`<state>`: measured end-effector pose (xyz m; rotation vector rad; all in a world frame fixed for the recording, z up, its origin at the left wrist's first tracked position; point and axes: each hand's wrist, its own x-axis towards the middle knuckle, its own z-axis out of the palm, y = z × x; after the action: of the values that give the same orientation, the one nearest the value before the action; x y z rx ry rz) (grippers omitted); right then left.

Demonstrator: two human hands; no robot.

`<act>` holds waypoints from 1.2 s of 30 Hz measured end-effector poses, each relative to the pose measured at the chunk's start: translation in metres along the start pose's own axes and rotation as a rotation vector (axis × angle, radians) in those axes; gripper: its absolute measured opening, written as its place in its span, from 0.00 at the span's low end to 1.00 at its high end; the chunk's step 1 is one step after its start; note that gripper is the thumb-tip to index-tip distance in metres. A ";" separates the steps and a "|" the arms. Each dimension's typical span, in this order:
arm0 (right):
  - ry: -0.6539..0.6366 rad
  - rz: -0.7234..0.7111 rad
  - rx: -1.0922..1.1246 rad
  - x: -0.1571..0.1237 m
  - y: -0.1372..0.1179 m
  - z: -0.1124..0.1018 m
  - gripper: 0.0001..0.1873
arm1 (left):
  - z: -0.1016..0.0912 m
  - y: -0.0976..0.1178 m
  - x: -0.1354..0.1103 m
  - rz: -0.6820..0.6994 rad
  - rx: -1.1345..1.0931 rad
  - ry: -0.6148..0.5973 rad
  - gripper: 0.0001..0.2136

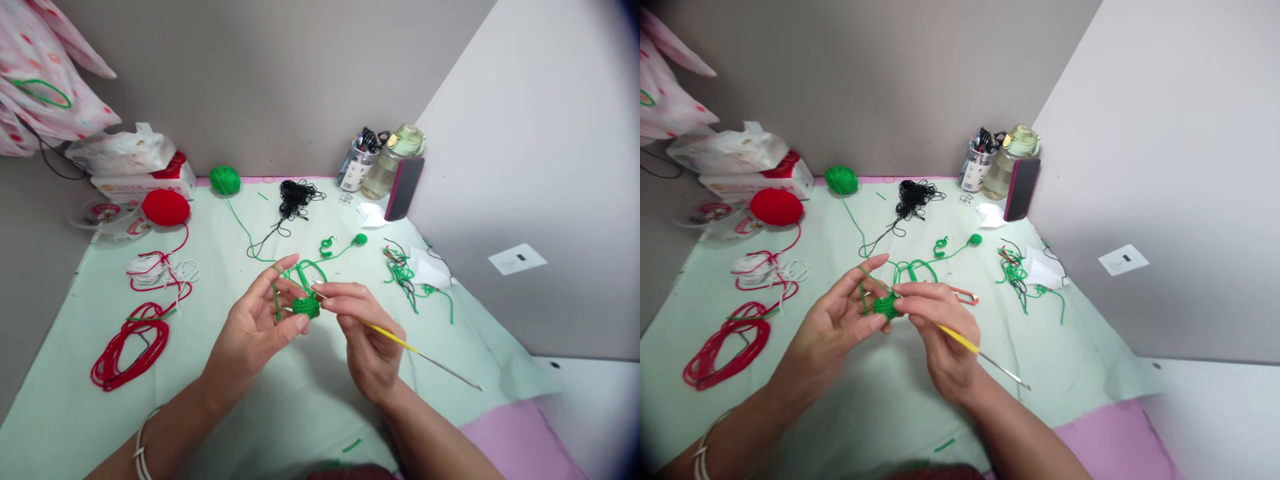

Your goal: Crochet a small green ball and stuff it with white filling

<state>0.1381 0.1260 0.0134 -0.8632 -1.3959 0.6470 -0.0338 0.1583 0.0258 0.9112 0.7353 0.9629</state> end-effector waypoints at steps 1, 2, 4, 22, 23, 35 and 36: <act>-0.009 0.013 0.044 0.001 0.002 -0.001 0.14 | -0.001 0.001 0.000 -0.003 -0.006 -0.016 0.26; -0.020 0.041 0.107 0.002 0.004 -0.002 0.13 | -0.001 0.002 0.000 -0.006 -0.012 -0.032 0.26; -0.046 0.117 0.241 0.005 0.008 -0.005 0.11 | -0.003 0.004 0.000 -0.016 -0.013 -0.053 0.26; -0.184 0.137 0.162 0.015 0.006 -0.022 0.11 | -0.006 0.015 -0.002 -0.028 0.317 -0.042 0.25; -0.200 0.118 0.117 0.015 0.005 -0.023 0.11 | -0.005 0.014 -0.001 -0.022 0.337 -0.035 0.25; -0.237 -0.474 -0.604 0.012 0.002 -0.012 0.08 | 0.006 0.003 -0.001 0.079 0.419 0.155 0.23; -0.232 -0.534 -0.671 0.010 0.002 -0.012 0.09 | 0.008 0.002 -0.002 0.056 0.378 0.163 0.24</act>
<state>0.1511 0.1333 0.0175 -0.8823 -2.0039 -0.1583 -0.0285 0.1549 0.0309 1.1958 1.0593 0.9719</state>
